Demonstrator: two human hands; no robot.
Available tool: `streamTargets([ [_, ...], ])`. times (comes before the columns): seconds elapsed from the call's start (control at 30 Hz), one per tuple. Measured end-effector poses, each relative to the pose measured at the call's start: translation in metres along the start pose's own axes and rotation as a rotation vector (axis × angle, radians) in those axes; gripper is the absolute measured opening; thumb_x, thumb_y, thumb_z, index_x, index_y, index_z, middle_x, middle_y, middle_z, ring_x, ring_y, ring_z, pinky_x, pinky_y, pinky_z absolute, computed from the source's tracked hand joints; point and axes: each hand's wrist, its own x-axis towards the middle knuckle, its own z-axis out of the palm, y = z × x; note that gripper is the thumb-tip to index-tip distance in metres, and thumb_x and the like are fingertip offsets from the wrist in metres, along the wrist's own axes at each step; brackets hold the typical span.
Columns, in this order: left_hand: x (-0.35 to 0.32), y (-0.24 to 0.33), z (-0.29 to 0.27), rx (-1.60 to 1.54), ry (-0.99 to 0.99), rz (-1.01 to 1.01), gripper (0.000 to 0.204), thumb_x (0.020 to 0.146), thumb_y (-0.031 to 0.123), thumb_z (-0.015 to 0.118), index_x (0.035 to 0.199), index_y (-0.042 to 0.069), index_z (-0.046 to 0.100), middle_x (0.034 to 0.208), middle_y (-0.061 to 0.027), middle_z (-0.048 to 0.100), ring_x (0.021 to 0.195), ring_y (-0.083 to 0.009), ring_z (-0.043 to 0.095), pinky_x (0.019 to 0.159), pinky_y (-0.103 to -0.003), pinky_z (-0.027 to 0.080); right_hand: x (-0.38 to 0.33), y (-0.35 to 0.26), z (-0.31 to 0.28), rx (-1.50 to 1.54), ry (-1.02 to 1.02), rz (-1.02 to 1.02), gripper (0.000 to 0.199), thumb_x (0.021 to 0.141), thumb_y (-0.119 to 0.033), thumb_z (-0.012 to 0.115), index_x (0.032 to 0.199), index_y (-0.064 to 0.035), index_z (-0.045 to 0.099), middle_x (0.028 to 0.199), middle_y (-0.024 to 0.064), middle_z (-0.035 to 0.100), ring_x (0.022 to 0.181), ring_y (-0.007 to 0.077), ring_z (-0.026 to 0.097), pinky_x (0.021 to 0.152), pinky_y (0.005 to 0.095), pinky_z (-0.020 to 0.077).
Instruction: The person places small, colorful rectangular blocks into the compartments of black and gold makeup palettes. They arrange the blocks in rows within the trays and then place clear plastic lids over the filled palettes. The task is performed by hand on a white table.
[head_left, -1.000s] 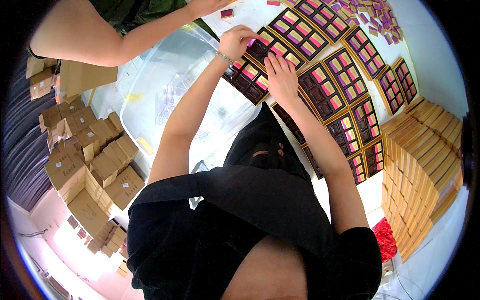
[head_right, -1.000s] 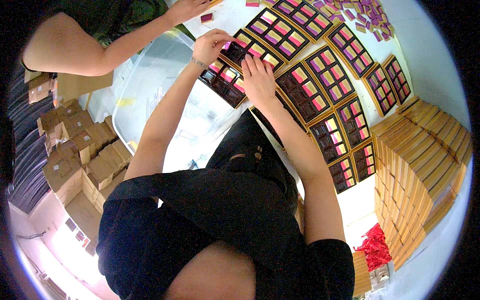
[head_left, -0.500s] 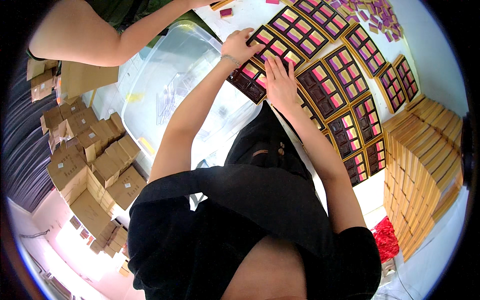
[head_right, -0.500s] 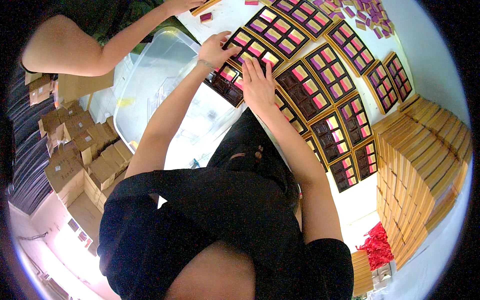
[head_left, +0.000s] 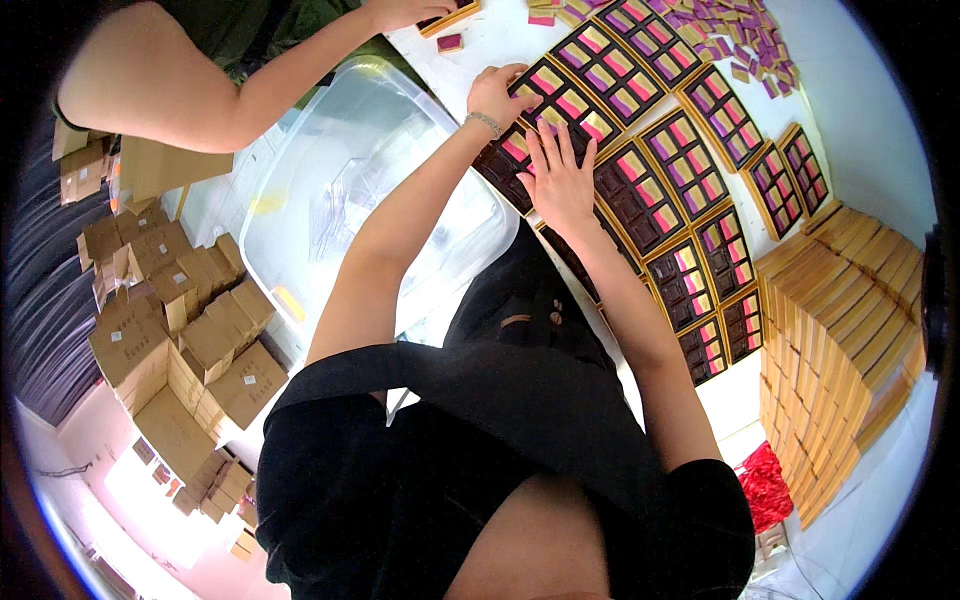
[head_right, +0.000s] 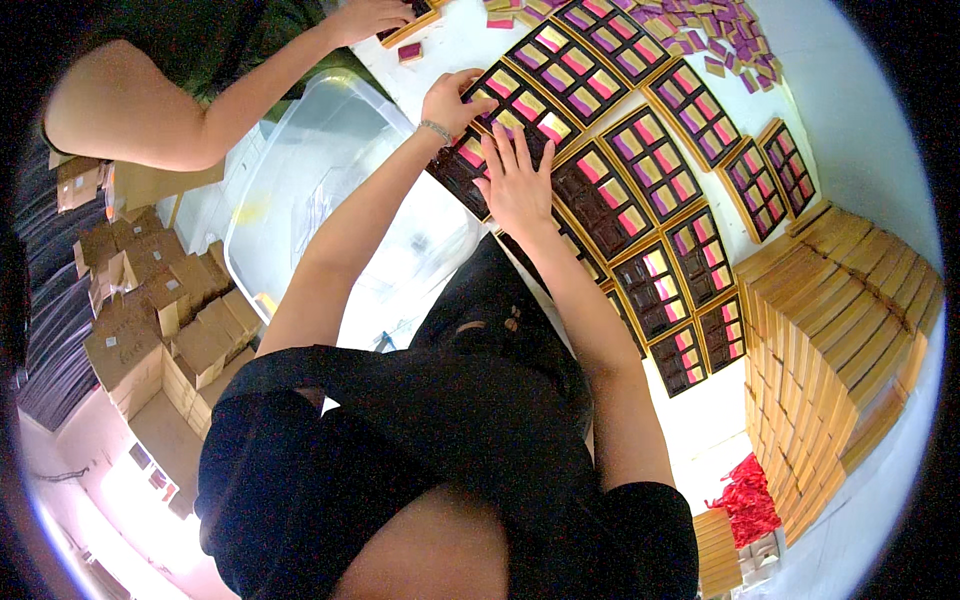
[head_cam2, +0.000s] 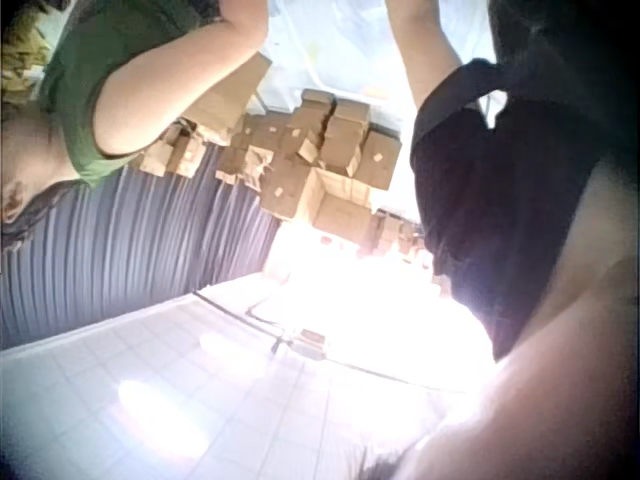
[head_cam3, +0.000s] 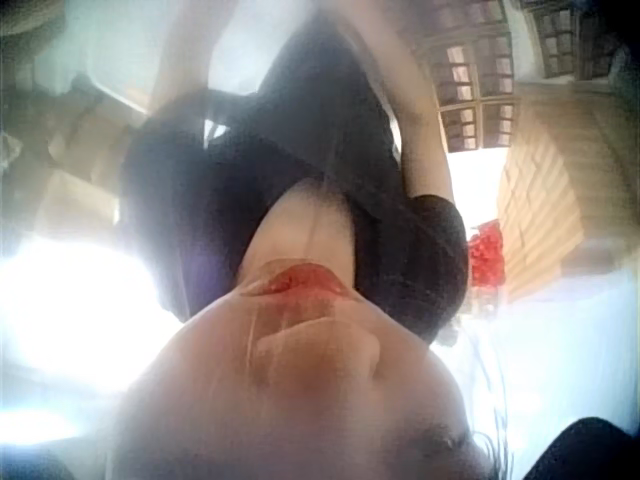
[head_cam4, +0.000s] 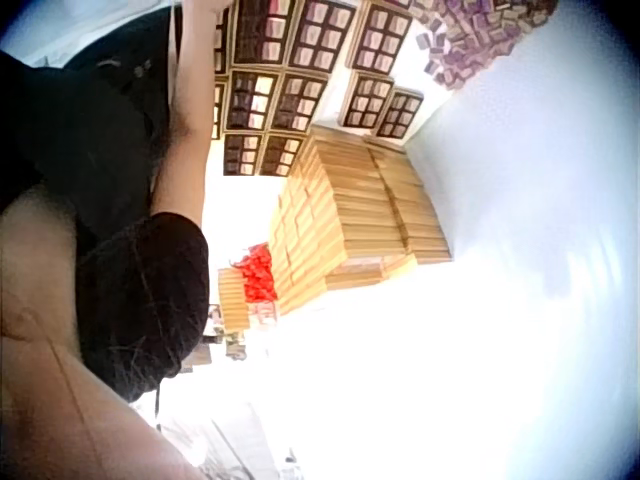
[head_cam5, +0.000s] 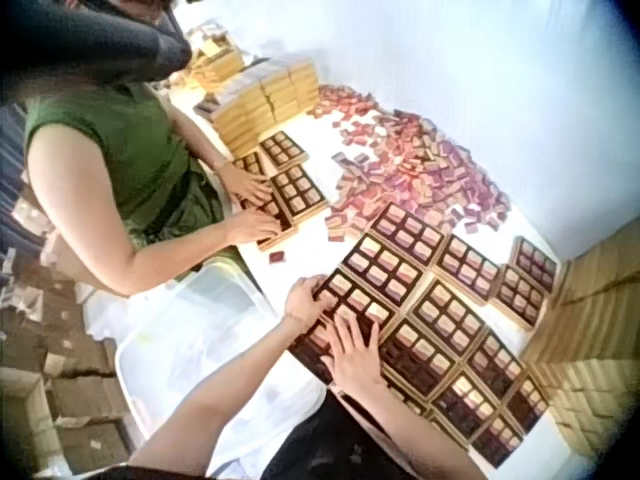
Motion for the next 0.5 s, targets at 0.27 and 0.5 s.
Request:
streamTargets([
  [0.27, 0.006, 0.015, 0.014, -0.034, -0.015, -0.032, 0.059, 0.066, 0.033, 0.081, 0.117, 0.011, 0.061, 0.103, -0.0158, 0.059, 0.097, -0.0286, 0.061, 0.087, -0.038, 0.049, -0.001, 0.028, -0.013, 0.066, 0.042, -0.030, 0.061, 0.083, -0.041, 0.062, 0.135, -0.0122, 0.045, 0.144, 0.0056, 0.037, 0.132, 0.0266, 0.036, 0.104, 0.0633, 0.0242],
  [0.5, 0.068, 0.027, -0.014, 0.047, -0.389, -0.108, 0.050, 0.078, 0.050, 0.066, 0.105, 0.008, 0.067, 0.090, -0.0141, 0.067, 0.088, -0.0284, 0.065, 0.078, -0.037, 0.051, 0.000, 0.049, -0.028, 0.131, -0.028, -0.050, 0.059, 0.082, -0.041, 0.064, 0.131, -0.0130, 0.049, 0.143, 0.0042, 0.040, 0.131, 0.0252, 0.037, 0.106, 0.0630, 0.0221],
])
